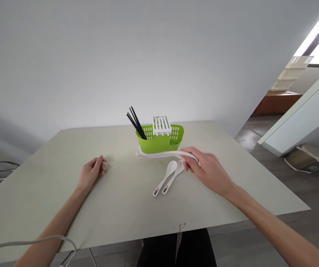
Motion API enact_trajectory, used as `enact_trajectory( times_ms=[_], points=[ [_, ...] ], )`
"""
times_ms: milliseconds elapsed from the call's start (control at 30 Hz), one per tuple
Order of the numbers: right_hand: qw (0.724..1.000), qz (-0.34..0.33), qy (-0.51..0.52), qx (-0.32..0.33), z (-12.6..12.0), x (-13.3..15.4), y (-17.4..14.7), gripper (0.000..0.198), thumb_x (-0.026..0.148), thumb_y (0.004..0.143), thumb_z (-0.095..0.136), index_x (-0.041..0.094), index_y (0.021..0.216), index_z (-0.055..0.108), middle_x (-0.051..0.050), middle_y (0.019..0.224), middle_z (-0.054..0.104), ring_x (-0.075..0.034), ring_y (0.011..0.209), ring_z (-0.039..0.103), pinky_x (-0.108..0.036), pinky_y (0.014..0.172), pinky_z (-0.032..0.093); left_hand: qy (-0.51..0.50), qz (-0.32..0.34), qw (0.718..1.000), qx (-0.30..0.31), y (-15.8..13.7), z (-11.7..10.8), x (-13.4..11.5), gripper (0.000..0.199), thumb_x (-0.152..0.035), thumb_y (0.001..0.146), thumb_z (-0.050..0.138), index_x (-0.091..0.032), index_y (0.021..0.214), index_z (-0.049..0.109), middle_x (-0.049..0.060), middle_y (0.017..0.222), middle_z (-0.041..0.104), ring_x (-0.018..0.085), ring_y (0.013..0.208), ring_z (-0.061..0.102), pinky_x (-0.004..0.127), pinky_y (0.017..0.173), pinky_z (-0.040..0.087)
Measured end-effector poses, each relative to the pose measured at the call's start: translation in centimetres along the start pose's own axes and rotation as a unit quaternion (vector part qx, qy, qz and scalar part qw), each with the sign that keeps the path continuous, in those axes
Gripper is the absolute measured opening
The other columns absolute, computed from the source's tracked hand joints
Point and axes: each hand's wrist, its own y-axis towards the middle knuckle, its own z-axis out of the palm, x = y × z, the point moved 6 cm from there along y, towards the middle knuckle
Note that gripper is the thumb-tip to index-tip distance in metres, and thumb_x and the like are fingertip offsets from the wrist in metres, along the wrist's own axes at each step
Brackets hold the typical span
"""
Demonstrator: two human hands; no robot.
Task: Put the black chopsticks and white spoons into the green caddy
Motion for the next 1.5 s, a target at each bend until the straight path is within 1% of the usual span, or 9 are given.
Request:
enact_trajectory(
  times_ms=[100, 233, 333, 467, 667, 800, 1167, 1367, 1500],
  points=[
    [0.998, -0.008, -0.039, -0.044, -1.6, 3.2, 3.8, 0.033, 0.044, 0.11, 0.037, 0.027, 0.107, 0.065, 0.003, 0.073, 0.069, -0.015, 0.057, 0.055, -0.026, 0.063, 0.043, 0.004, 0.002, 1.0, 0.003, -0.1, 0.0, 0.0, 0.051, -0.068, 0.094, 0.056, -0.019, 0.084, 0.068, 0.0, 0.062, 0.059, 0.013, 0.054, 0.05, 0.025, 0.052, 0.041],
    [0.971, -0.001, -0.232, -0.05, -2.1, 6.0, 8.5, 0.031, 0.036, 0.11, 0.038, 0.026, 0.123, 0.065, -0.001, 0.07, 0.068, -0.019, 0.059, 0.056, -0.029, 0.063, 0.036, 0.019, 0.002, 1.0, 0.01, 0.0, 0.0, 0.2, 0.053, -0.07, 0.093, 0.055, -0.02, 0.084, 0.068, 0.0, 0.062, 0.06, 0.014, 0.054, 0.05, 0.026, 0.053, 0.04],
    [0.93, -0.006, -0.368, -0.012, -1.0, 7.6, 11.0, 0.034, 0.035, 0.11, 0.037, 0.022, 0.122, 0.066, -0.007, 0.072, 0.068, -0.024, 0.064, 0.061, -0.03, 0.062, 0.031, 0.029, 0.0, 0.999, 0.018, 0.0, 0.0, 0.3, 0.054, -0.071, 0.093, 0.054, -0.02, 0.083, 0.068, 0.0, 0.061, 0.06, 0.015, 0.054, 0.051, 0.026, 0.054, 0.04],
    [0.897, -0.022, -0.437, 0.065, 1.5, 9.3, 13.0, 0.032, 0.027, 0.107, 0.04, 0.017, 0.103, 0.071, -0.013, 0.079, 0.068, -0.025, 0.069, 0.064, -0.032, 0.063, 0.032, 0.044, -0.003, 0.999, 0.025, -0.1, 0.1, 0.2, 0.055, -0.073, 0.093, 0.053, -0.021, 0.081, 0.067, -0.001, 0.059, 0.059, 0.015, 0.054, 0.051, 0.027, 0.055, 0.041],
    [0.894, -0.031, -0.417, 0.162, 4.8, 10.8, 15.1, 0.022, 0.016, 0.096, 0.052, 0.015, 0.092, 0.074, -0.016, 0.092, 0.068, -0.025, 0.078, 0.066, -0.031, 0.064, 0.036, 0.069, 0.0, 0.997, 0.035, 0.0, 0.2, 0.6, 0.055, -0.072, 0.094, 0.052, -0.021, 0.083, 0.069, -0.001, 0.061, 0.063, 0.015, 0.055, 0.053, 0.027, 0.058, 0.042],
    [0.896, -0.012, -0.393, 0.207, 6.6, 11.1, 16.4, 0.016, 0.015, 0.09, 0.059, 0.014, 0.089, 0.075, -0.015, 0.087, 0.069, -0.025, 0.077, 0.067, -0.031, 0.063, 0.04, 0.075, 0.007, 0.996, 0.04, 0.0, 0.3, 0.6, 0.055, -0.071, 0.095, 0.051, -0.021, 0.084, 0.069, -0.001, 0.063, 0.065, 0.015, 0.055, 0.055, 0.027, 0.059, 0.043],
    [0.923, 0.011, -0.317, 0.218, 10.4, 11.1, 18.7, 0.023, 0.01, 0.08, 0.065, 0.01, 0.098, 0.079, -0.022, 0.099, 0.076, -0.03, 0.088, 0.075, -0.033, 0.069, 0.051, 0.083, 0.025, 0.995, 0.051, 0.2, 0.5, 0.6, 0.051, -0.067, 0.096, 0.05, -0.022, 0.084, 0.069, 0.0, 0.064, 0.067, 0.017, 0.057, 0.057, 0.028, 0.061, 0.044],
    [0.937, 0.032, -0.254, 0.237, 11.2, 10.1, 18.9, 0.019, 0.009, 0.086, 0.059, 0.006, 0.085, 0.078, -0.017, 0.075, 0.078, -0.023, 0.07, 0.073, -0.031, 0.068, 0.053, 0.087, 0.027, 0.995, 0.051, 0.0, 0.5, 0.0, 0.05, -0.066, 0.096, 0.05, -0.021, 0.082, 0.069, 0.0, 0.064, 0.067, 0.015, 0.055, 0.057, 0.027, 0.061, 0.044],
    [0.947, 0.026, -0.213, 0.239, 10.8, 9.7, 18.1, 0.022, 0.012, 0.089, 0.058, 0.005, 0.08, 0.077, -0.015, 0.071, 0.077, -0.021, 0.065, 0.072, -0.028, 0.066, 0.052, 0.094, 0.022, 0.994, 0.053, -0.1, 0.5, -0.2, 0.05, -0.066, 0.096, 0.05, -0.021, 0.083, 0.069, -0.001, 0.064, 0.067, 0.015, 0.057, 0.057, 0.027, 0.061, 0.044]
  ],
)
